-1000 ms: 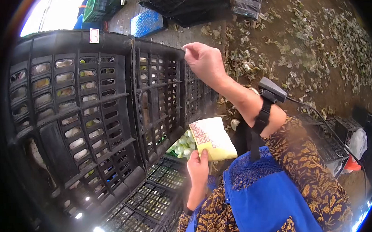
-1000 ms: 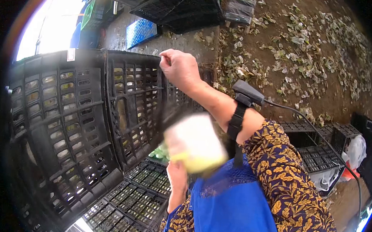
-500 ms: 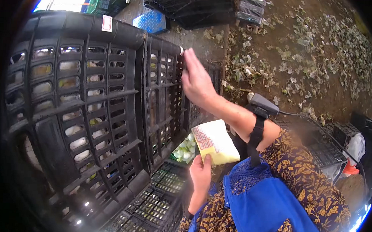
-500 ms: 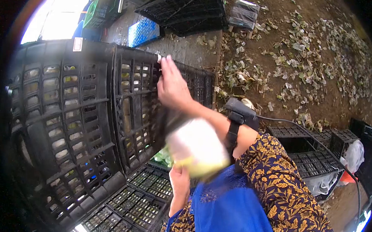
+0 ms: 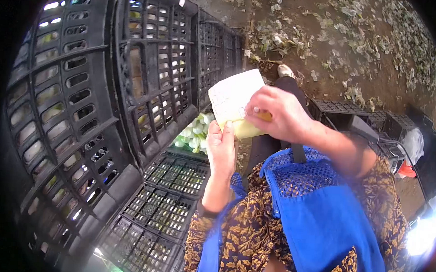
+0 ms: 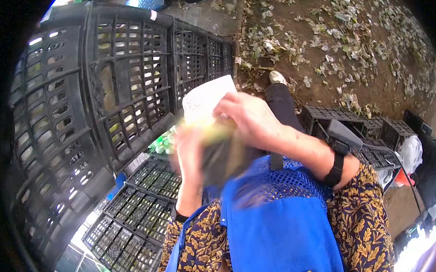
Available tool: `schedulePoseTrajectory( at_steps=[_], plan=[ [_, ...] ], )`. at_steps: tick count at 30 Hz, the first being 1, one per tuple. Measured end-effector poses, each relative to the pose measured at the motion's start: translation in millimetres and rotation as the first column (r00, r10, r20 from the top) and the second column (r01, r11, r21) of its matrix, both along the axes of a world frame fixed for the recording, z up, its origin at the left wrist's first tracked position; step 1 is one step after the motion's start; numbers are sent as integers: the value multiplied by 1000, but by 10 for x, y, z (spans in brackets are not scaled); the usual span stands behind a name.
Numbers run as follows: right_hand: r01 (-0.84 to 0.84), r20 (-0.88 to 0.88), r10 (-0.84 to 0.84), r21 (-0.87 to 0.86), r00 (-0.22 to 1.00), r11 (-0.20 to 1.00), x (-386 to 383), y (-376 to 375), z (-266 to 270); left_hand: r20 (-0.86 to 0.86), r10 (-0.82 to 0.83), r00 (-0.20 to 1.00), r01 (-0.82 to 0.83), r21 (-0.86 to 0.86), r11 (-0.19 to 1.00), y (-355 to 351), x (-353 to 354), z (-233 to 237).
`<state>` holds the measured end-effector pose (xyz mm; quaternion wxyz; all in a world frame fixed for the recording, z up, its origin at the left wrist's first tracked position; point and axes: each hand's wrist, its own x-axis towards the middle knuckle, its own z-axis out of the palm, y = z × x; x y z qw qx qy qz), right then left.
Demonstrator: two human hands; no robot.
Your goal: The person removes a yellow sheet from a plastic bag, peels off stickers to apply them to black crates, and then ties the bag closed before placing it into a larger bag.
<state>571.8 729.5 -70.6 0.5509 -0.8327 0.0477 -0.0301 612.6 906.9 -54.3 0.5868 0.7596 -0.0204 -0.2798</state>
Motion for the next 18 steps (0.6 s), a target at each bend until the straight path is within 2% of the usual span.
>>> schedulePoseTrajectory(
  at_steps=[1,5,8,10,11,12,13,15,17,18],
  plan=[
    [2,-10,-2,-9,1000,1000,-99,24,-22,-89,-38,995,43,49,998,52,18,-4],
    [36,-39,-35,17,999,999,-245,37,-83,-107,-18,994,22,34,999,-36,-51,-70],
    [71,-52,-70,25,996,997,-295,-2,-144,-174,-47,984,56,44,997,-148,-38,3],
    [81,-52,-79,45,996,996,-332,-18,-190,-212,-8,977,17,39,999,-264,-33,91],
    [79,-49,-76,63,996,995,-343,-28,-213,-213,-15,977,24,40,999,-253,-23,60],
    [86,-51,-83,65,995,994,-352,-43,-219,-85,-138,987,144,73,987,-223,-3,19],
    [94,-90,-85,100,992,991,-356,-63,-217,39,-263,964,256,121,959,-216,10,-2],
    [107,-129,-90,134,988,985,-342,-106,-211,-11,-240,971,239,134,962,-283,18,21],
    [294,-441,-105,387,891,874,-312,-120,-205,-63,-211,975,218,150,964,-351,22,41],
    [295,-443,-104,388,891,873,-292,-140,-246,-66,-190,980,197,143,970,-378,27,38]
  ],
)
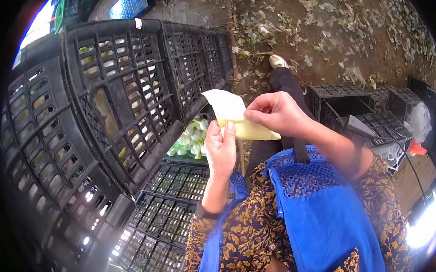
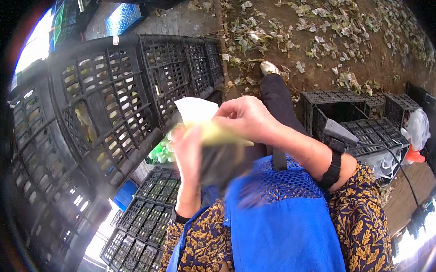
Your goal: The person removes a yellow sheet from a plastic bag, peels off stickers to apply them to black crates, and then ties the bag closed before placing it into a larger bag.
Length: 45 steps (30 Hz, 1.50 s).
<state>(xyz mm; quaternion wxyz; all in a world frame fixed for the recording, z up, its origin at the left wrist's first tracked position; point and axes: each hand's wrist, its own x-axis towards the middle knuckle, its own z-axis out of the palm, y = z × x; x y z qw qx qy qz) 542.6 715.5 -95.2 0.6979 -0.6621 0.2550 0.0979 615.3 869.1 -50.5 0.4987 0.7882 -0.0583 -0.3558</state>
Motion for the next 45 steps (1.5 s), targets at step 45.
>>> schedulePoseTrajectory(
  at_steps=[45],
  plan=[
    [180,326,-42,-407,945,896,2075,128,-1839,111,71,991,-112,420,901,17,-36,-797]
  ],
)
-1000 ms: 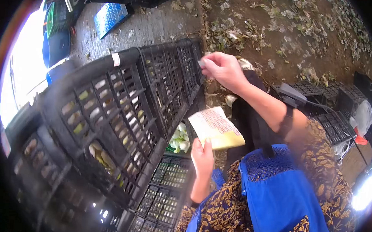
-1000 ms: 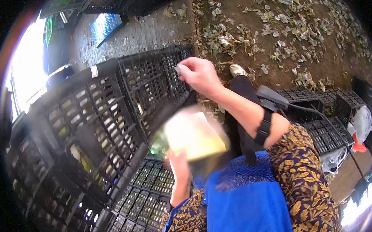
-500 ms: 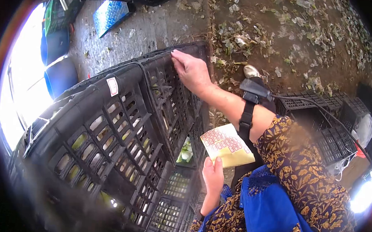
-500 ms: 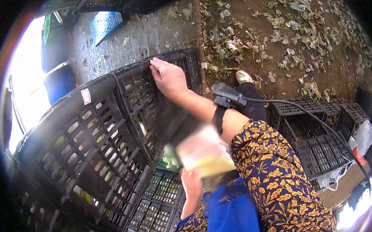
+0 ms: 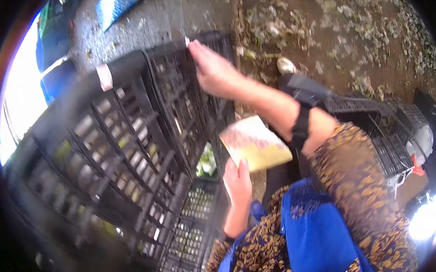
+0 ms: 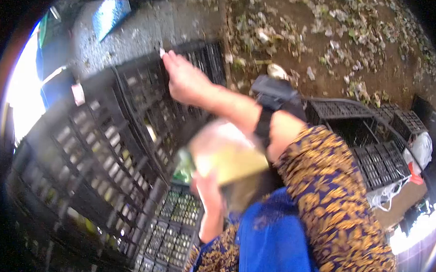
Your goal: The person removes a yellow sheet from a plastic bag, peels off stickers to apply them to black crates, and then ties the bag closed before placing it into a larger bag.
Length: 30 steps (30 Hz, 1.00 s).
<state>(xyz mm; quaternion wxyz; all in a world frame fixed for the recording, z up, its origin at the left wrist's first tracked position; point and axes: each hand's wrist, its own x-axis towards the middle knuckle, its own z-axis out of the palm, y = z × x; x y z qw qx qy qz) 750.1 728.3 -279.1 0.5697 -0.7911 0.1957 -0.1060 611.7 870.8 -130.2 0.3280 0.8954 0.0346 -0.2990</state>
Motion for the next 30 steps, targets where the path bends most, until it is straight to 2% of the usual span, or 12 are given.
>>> schedulePoseTrajectory(
  at_steps=[1,2,4,6,10,14,15,16,20,22,28,30],
  plan=[
    [-63,-45,62,-23,997,998,-164,-93,102,9,66,998,-65,-75,995,2,15,-45],
    [-52,-50,48,-78,998,996,-362,-197,255,-29,-7,1000,5,-65,998,27,77,-35],
    [-61,-44,62,33,997,998,-813,-410,515,-66,-79,995,74,-72,995,-47,170,-29],
    [-161,-105,166,52,981,986,-1253,-564,765,-164,98,982,-146,-316,937,-143,202,-42],
    [-224,-111,230,66,967,972,-1886,-538,920,-201,67,977,-127,-302,945,-198,169,-69],
    [-194,-123,208,120,970,974,-2070,-462,962,-101,-28,994,-17,-416,909,-235,128,-73],
    [-183,-124,198,123,972,975,-2103,-441,963,-318,130,939,-272,-458,846,-271,141,-46],
    [-174,-131,199,176,971,969,-2132,-424,957,-527,254,811,-515,-437,737,-301,147,-36],
    [-151,-169,182,180,969,972,-2204,-419,946,-518,248,819,-498,-427,755,-408,79,-48],
    [-162,-182,187,146,965,976,-2230,-429,922,-470,94,878,-285,-356,890,-495,74,5],
    [-192,-130,213,161,968,968,-2233,-452,896,-578,221,785,-448,-284,847,-519,98,-34],
    [-99,-222,229,477,948,873,-2228,-456,863,-584,229,779,-454,-273,848,-527,106,-77]
  ],
)
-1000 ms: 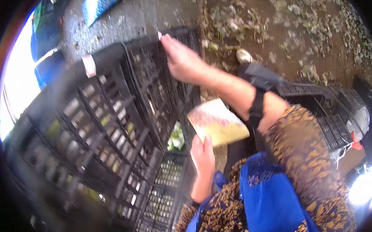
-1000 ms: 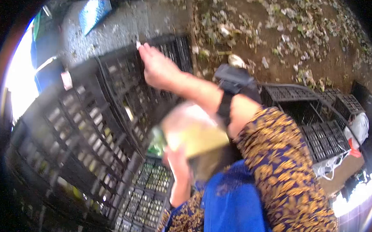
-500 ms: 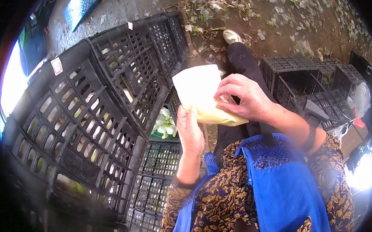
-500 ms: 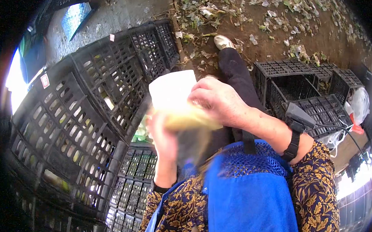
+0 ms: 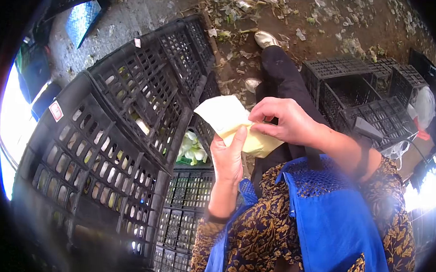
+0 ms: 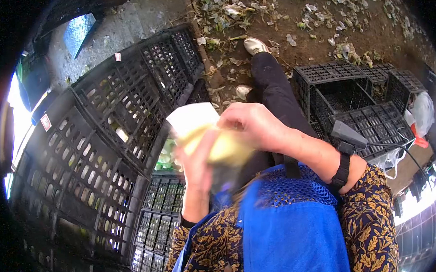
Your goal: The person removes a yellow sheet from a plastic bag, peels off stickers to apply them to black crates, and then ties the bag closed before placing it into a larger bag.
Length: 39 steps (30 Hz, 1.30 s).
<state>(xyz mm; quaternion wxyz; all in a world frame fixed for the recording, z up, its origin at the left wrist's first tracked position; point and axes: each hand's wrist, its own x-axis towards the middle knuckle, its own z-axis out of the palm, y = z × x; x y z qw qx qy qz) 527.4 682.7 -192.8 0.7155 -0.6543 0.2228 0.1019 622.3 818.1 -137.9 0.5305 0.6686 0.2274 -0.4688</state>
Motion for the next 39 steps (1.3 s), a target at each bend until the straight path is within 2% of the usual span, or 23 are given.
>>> schedulePoseTrajectory(
  at_steps=[1,3,4,6,10,13,15,16,17,18,19,21,23,25,27,32,35,36,39],
  plan=[
    [-2,-3,2,2,1000,1000,-3,2,-23,-7,3,1000,-3,6,1000,6,-2,-25],
    [101,-85,-82,251,993,963,4,-15,-69,19,-16,1000,16,-5,1000,15,-1,-74],
    [99,-89,-79,253,993,962,21,-52,-81,48,-36,998,37,-17,999,12,3,-88],
    [142,-319,27,493,948,858,70,-148,-95,74,-82,994,82,8,997,-31,20,-87],
    [158,-398,83,536,913,830,121,-217,-190,99,-243,965,239,47,970,-144,107,-103],
    [188,-454,112,564,884,804,162,-241,-336,187,-239,953,234,46,971,-101,82,-197],
    [422,-586,27,615,810,666,215,-254,-458,147,-263,954,253,79,964,14,89,-277],
    [502,-623,-34,596,782,627,287,-270,-517,148,-258,955,242,118,963,61,97,-310],
    [517,-640,-61,557,766,650,380,-323,-587,152,-253,955,230,155,961,101,111,-350],
    [497,-602,-128,500,788,709,501,-356,-679,105,-273,956,238,261,935,141,121,-387],
    [482,-558,-192,436,808,760,640,-376,-784,110,-275,955,239,262,935,221,100,-441],
    [500,-434,-342,331,834,800,973,-382,-1076,39,-273,961,231,427,874,378,1,-572],
    [420,-227,-390,98,892,902,1317,-356,-1448,74,-242,967,193,403,895,379,-88,-645],
    [455,-47,-461,-102,886,885,1694,-302,-1742,-51,-317,947,300,490,819,347,-123,-658],
    [482,49,-484,-225,874,847,2004,-246,-1942,-53,-291,955,280,480,832,295,-150,-666],
    [498,64,-506,-324,860,804,2407,-54,-2298,-67,-178,982,188,472,861,453,-310,-783],
    [511,90,-520,-386,849,768,2498,145,-2452,-104,-197,975,222,481,848,502,-346,-818],
    [504,92,-512,-390,854,770,2515,198,-2457,-80,-140,987,161,468,869,483,-367,-823],
    [545,113,-545,-365,831,755,2550,367,-2426,-93,-118,989,146,425,893,538,-419,-850]
  ],
)
